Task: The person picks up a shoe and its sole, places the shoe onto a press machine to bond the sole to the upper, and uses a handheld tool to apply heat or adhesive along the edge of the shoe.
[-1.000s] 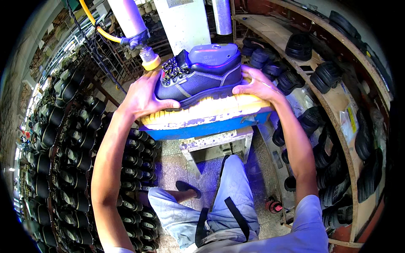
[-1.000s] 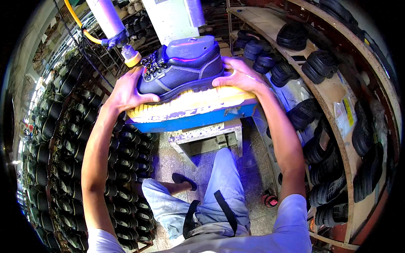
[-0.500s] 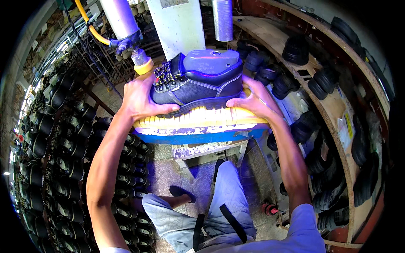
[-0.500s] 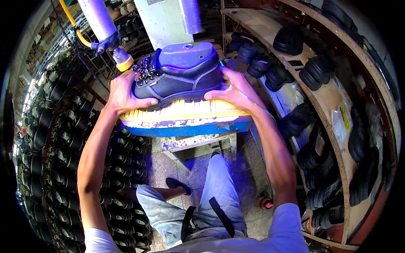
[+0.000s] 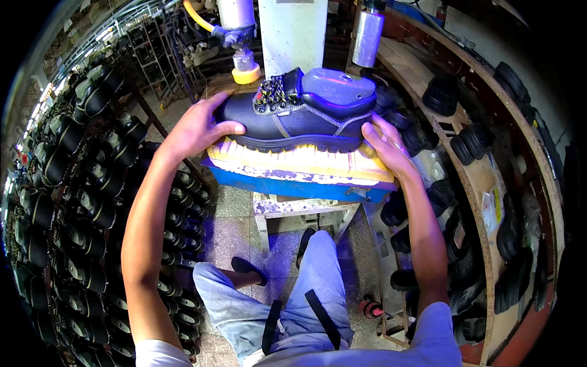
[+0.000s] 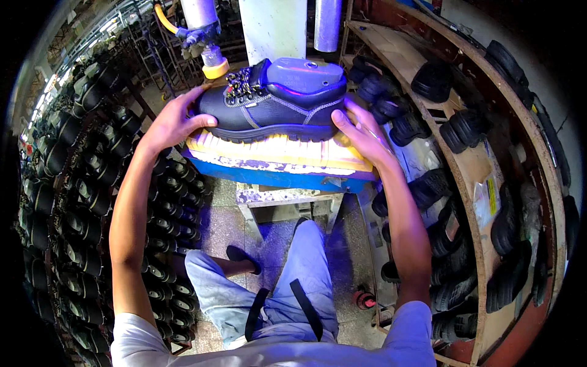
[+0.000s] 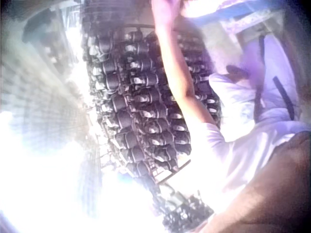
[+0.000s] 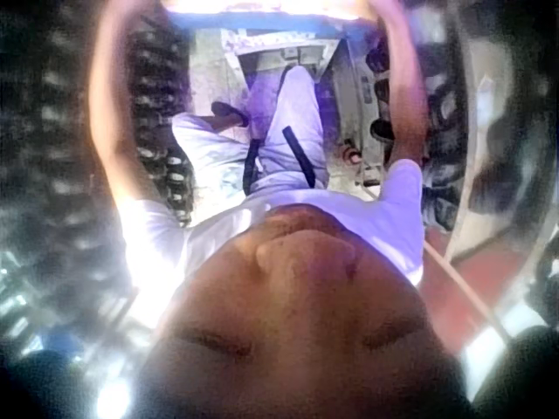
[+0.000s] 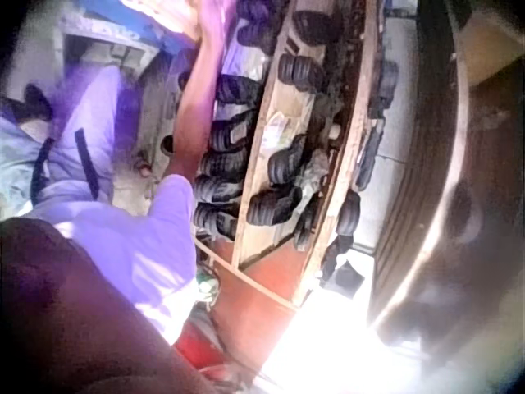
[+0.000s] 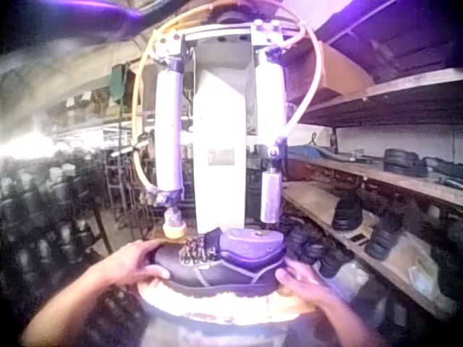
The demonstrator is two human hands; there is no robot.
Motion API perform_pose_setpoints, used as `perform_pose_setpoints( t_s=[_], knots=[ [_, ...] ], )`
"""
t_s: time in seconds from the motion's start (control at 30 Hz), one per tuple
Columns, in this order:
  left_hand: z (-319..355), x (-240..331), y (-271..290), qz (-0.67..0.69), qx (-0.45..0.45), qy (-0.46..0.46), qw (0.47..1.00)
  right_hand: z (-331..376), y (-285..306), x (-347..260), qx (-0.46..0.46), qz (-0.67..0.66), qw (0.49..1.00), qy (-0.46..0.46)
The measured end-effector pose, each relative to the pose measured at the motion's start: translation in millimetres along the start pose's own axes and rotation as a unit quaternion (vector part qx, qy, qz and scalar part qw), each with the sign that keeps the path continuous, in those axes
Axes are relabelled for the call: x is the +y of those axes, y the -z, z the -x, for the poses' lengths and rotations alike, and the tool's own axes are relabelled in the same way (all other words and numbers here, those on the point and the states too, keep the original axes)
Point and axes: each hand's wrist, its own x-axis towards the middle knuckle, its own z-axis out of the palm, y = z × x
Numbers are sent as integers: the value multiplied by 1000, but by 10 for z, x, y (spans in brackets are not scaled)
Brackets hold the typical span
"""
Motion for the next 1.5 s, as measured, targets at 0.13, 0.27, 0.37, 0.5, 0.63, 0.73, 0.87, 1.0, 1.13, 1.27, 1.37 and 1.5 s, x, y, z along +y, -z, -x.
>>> perform_pose_setpoints(
  t_s=[0.13,0.27,0.37,0.5,0.63,0.73,0.87,1.0,1.13,1.27,1.37,1.5],
  knots=[
    [34,-69,25,156,-22,-39,987,37,-28,18,9,30,999,18],
    [-33,-196,25,162,-31,-48,985,38,-35,28,1,52,998,19],
    [-104,-212,-3,230,-69,-4,971,81,-24,4,23,65,997,41],
    [-79,-411,-32,242,-52,-81,966,33,-55,10,17,81,996,35],
    [-72,-421,-140,224,3,-46,973,43,-23,38,15,89,995,29],
    [-142,-392,-88,267,-40,-14,963,119,-48,-51,17,100,994,25],
    [-107,-351,-58,239,-47,-10,970,137,-26,-52,16,129,991,22],
    [-74,-406,-67,217,-58,-11,974,228,-72,1,116,113,987,10],
    [292,-419,-205,263,16,-63,963,684,63,456,364,-188,908,84],
    [548,-102,-586,297,102,-96,944,1450,106,1980,480,-181,843,-158],
    [831,140,-954,214,243,-108,940,1857,-454,2501,379,-282,813,-340],
    [1326,151,-1369,-25,427,-233,873,1861,-625,1615,395,-272,875,-66]
  ],
)
